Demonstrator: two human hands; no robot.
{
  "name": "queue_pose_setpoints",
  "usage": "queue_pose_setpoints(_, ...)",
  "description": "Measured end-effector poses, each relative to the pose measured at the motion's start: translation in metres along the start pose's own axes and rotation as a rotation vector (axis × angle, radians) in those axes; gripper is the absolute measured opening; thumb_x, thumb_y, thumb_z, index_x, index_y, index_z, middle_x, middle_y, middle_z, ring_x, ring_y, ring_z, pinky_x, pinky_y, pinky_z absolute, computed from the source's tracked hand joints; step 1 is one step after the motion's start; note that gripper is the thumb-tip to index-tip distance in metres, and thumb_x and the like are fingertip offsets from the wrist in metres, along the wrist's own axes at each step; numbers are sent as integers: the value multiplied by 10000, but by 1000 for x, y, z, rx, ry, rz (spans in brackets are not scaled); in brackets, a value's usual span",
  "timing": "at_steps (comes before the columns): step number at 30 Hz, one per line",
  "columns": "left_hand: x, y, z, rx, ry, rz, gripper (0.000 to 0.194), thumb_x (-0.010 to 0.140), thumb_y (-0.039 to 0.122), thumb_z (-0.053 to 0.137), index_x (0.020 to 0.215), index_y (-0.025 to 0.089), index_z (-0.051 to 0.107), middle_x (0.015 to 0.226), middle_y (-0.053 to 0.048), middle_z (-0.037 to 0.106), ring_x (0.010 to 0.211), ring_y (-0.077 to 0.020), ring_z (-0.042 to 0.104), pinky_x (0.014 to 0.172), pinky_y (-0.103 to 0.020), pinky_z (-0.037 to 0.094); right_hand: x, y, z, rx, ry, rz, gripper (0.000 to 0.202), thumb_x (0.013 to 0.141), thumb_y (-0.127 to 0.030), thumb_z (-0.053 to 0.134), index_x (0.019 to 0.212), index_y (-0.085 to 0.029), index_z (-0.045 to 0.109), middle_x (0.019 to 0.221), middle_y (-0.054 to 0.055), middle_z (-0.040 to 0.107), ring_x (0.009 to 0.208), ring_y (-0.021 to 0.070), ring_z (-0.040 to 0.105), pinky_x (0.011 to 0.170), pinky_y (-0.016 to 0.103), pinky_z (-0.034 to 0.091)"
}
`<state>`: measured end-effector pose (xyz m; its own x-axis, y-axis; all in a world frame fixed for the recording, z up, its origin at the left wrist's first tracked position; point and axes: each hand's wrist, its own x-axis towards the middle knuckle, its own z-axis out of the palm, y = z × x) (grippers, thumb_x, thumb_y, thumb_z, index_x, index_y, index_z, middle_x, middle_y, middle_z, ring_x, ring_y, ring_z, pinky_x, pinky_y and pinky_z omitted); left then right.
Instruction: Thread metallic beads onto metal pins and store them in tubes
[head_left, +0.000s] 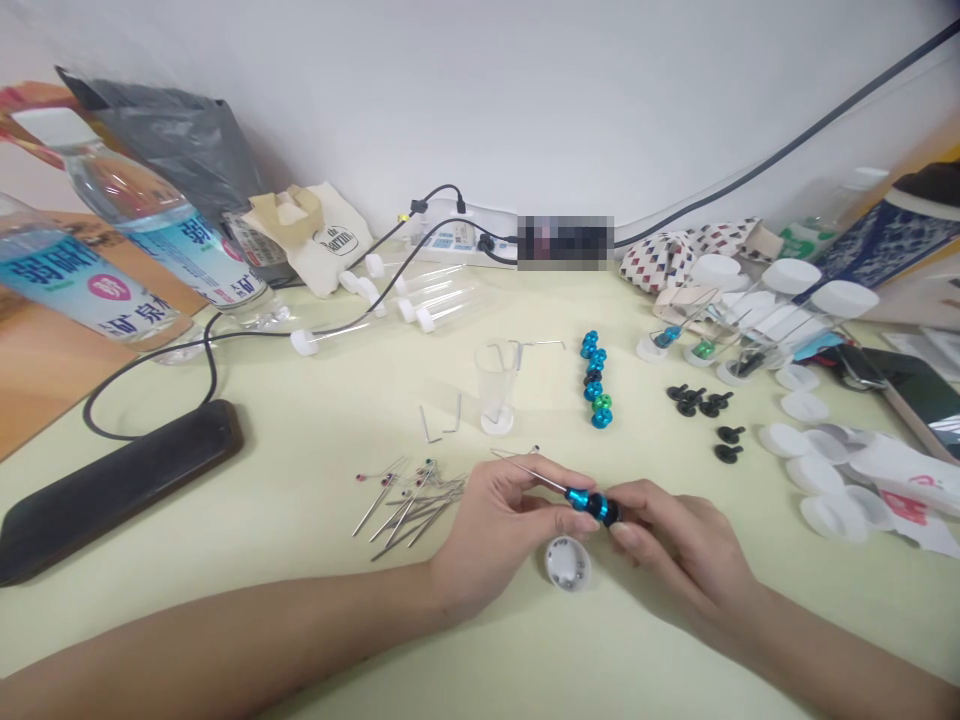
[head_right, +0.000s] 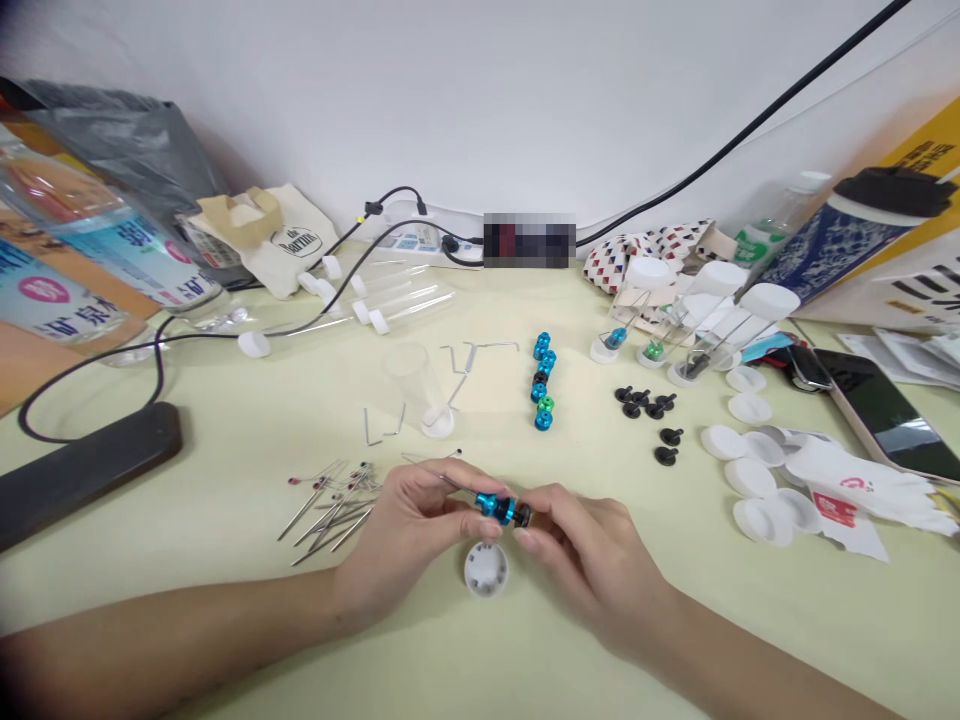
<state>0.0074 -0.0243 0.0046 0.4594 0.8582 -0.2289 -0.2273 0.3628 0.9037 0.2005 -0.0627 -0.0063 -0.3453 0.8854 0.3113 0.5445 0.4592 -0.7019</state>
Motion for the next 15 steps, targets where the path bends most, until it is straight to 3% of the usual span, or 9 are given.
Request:
queue_pose_setpoints(4, 0, 1, 0, -7, 1, 1, 183, 645, 152, 800, 815, 149, 735, 856, -52, 738, 749, -153, 687, 692, -239, 572, 0, 1, -1, 28, -7, 8, 230, 985, -331, 364, 953, -213, 559, 633, -29, 576, 498, 93, 511, 499, 199, 390)
queue_pose_setpoints(10, -1, 0, 0, 5, -6, -12, 186, 647, 163, 799, 821, 154, 735, 852, -56, 738, 749, -170, 693, 690, -260, 569, 1, 1, -1, 59, -71, -6, 297, 985, -380, 340, 964, -190, 568, 615, -21, 516, 501, 108, 462, 500, 219, 364)
queue_pose_setpoints(15, 0, -1, -2, 6, 12, -14, 199, 637, 167, 808, 823, 158, 735, 863, -48, 737, 738, -156, 687, 686, -245, 564, 1, 0, -1, 26, -59, -79, 358, 995, -349, 299, 734, -193, 489, 583, -19, 429, 494, 110, 386, 479, 243, 301)
